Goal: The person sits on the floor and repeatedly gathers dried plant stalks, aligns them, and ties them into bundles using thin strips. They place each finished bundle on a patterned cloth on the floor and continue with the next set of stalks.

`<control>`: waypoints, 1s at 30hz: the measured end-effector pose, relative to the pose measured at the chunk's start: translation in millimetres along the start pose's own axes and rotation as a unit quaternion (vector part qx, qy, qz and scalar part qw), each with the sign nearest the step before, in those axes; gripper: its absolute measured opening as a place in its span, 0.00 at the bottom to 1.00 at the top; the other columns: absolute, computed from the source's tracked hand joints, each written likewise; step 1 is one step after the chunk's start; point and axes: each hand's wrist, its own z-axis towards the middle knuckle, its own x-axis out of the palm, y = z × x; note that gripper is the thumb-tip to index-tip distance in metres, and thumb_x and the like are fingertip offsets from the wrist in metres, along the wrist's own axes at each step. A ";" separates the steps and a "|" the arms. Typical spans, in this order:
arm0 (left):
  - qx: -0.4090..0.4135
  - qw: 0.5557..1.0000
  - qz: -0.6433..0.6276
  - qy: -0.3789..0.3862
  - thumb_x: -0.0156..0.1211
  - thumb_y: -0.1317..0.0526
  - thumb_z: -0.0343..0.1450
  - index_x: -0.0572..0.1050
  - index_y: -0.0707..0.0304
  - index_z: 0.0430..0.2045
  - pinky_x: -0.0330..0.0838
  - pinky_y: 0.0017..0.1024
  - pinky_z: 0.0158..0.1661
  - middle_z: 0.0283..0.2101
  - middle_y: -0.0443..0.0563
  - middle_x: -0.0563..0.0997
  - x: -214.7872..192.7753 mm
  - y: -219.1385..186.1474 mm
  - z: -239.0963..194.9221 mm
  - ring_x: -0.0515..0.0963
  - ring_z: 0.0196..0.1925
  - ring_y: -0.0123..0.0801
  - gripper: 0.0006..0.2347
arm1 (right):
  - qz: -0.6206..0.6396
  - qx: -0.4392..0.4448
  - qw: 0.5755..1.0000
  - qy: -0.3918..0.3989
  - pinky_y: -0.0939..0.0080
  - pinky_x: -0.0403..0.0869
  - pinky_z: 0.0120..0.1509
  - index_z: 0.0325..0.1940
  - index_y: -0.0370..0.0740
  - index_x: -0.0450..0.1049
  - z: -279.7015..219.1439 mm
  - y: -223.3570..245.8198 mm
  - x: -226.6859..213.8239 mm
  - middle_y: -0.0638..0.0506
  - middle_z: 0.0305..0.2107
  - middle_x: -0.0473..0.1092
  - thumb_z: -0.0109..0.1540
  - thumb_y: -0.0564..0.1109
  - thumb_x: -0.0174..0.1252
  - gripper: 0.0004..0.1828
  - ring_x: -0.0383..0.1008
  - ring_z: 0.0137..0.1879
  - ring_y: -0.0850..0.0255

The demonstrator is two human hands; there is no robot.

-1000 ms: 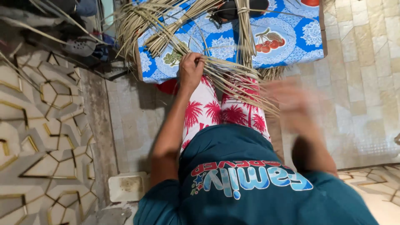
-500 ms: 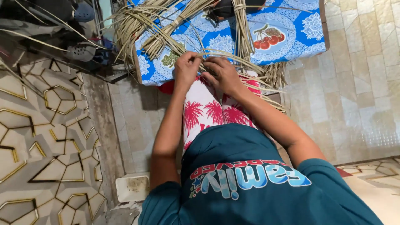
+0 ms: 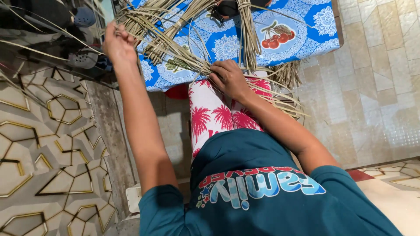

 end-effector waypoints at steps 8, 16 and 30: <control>-0.020 0.897 0.419 0.139 0.56 0.62 0.76 0.79 0.65 0.34 0.68 0.19 0.09 0.22 0.49 0.78 -24.9 53.2 -139.2 0.73 0.14 0.22 0.07 | 0.000 0.009 0.997 -0.072 0.55 0.74 0.53 0.45 0.39 0.83 -3.1 -7.6 12.6 0.47 0.42 0.78 0.63 0.43 0.68 0.08 0.77 0.45 0.52; -0.102 0.844 0.482 0.212 0.56 0.49 0.75 0.82 0.70 0.30 0.69 0.22 0.08 0.18 0.59 0.80 -31.0 84.9 -197.0 0.74 0.09 0.28 0.19 | 0.022 0.093 0.995 -0.022 0.51 0.71 0.56 0.58 0.45 0.74 7.9 15.2 -11.0 0.47 0.42 0.76 0.59 0.56 0.71 0.28 0.77 0.48 0.49; -0.208 0.874 0.345 0.272 0.50 0.32 0.72 0.62 0.86 0.61 0.76 0.23 0.17 0.43 0.77 0.78 -17.3 88.2 -211.0 0.80 0.24 0.36 0.43 | -0.137 0.150 0.954 0.221 0.39 0.75 0.34 0.55 0.51 0.63 -31.1 25.8 -14.7 0.48 0.35 0.69 0.57 0.50 0.63 0.25 0.77 0.32 0.40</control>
